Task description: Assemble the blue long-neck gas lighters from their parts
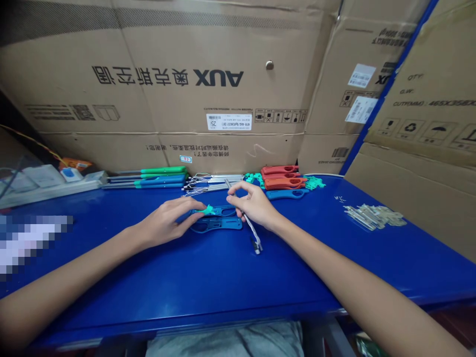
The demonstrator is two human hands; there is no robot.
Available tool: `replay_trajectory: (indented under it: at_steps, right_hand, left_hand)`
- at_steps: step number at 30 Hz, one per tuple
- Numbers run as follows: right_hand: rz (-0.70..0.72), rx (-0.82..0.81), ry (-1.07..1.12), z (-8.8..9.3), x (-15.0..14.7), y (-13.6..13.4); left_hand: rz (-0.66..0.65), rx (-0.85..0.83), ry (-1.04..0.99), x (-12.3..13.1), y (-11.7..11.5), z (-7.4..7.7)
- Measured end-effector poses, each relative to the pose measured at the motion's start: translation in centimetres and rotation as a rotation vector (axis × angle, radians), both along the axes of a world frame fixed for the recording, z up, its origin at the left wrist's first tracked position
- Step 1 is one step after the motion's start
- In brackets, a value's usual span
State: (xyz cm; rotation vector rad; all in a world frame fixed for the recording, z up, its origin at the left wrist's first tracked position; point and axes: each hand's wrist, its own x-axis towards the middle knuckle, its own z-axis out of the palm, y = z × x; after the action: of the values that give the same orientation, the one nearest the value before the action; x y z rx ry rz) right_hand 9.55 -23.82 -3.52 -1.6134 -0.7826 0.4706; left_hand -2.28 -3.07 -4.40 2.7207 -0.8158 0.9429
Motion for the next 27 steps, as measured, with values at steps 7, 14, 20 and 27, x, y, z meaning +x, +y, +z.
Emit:
replay_trajectory:
  at_steps: [7, 14, 20, 27]
  right_hand:
    - [0.112, -0.141, -0.236, -0.6, -0.2, 0.1]
    - [0.138, -0.165, -0.362, -1.4, -0.8, 0.4]
    - [0.165, -0.154, -0.407, -1.5, -1.3, 0.6]
    - [0.147, -0.158, -0.424, -1.7, -1.5, 0.7]
  left_hand:
    - [-0.041, -0.063, 0.128, 0.0, 0.2, -0.2]
    - [-0.039, -0.121, 0.220, 0.0, 0.1, -0.3]
    - [-0.077, -0.168, 0.226, -0.1, -0.2, -0.3]
    - [-0.104, -0.175, 0.118, 0.2, -0.2, -0.3]
